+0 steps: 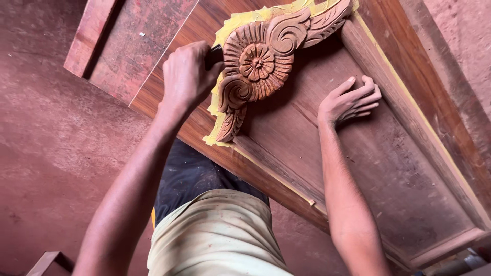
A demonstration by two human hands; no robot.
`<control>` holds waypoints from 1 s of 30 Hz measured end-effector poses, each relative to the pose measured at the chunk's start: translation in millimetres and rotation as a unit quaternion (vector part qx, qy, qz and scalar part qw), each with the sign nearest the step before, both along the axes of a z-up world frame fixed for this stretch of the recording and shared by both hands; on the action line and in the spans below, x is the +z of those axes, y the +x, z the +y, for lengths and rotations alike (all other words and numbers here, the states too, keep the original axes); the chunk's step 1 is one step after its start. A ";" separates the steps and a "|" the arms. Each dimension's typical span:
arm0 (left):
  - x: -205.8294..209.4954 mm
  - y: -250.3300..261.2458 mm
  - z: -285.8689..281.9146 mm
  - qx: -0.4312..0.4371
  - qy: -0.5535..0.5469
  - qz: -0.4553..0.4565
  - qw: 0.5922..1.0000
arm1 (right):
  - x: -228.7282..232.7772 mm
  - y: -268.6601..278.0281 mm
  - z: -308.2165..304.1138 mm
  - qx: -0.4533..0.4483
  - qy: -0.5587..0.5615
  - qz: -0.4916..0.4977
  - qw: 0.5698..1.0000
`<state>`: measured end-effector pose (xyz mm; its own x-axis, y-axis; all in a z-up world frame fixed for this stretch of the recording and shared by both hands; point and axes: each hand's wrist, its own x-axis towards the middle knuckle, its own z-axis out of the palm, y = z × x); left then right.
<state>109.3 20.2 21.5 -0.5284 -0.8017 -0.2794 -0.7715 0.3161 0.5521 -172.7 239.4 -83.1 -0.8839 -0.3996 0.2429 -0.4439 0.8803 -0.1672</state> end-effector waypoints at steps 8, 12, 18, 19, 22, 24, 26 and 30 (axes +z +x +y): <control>-40.2 -18.7 37.4 -0.047 -0.038 0.055 0.997 | 2.2 4.7 5.6 0.008 0.005 0.014 1.000; -28.8 -9.0 29.6 0.144 0.275 0.290 0.905 | 2.9 2.7 -2.1 -0.002 0.001 0.007 1.000; -13.7 -8.7 39.8 0.204 0.054 0.076 0.975 | -1.0 0.7 4.7 -0.002 0.002 0.004 1.000; -15.3 -12.1 43.6 0.195 0.062 0.064 0.977 | -2.9 0.8 4.0 -0.006 0.000 -0.004 1.000; -22.4 -27.8 47.7 0.178 0.070 0.032 0.981 | -3.6 2.1 0.7 -0.012 0.007 -0.004 1.000; -27.3 -36.7 47.1 0.182 0.057 0.015 0.981 | -1.2 0.4 1.2 -0.004 0.016 0.021 1.000; -29.5 -37.7 44.3 0.250 0.093 0.063 0.962 | 1.6 0.6 -0.2 0.003 0.016 0.015 1.000; -29.9 -29.3 45.6 0.343 0.085 0.152 0.923 | 5.2 4.0 -2.8 -0.006 -0.003 -0.002 1.000</control>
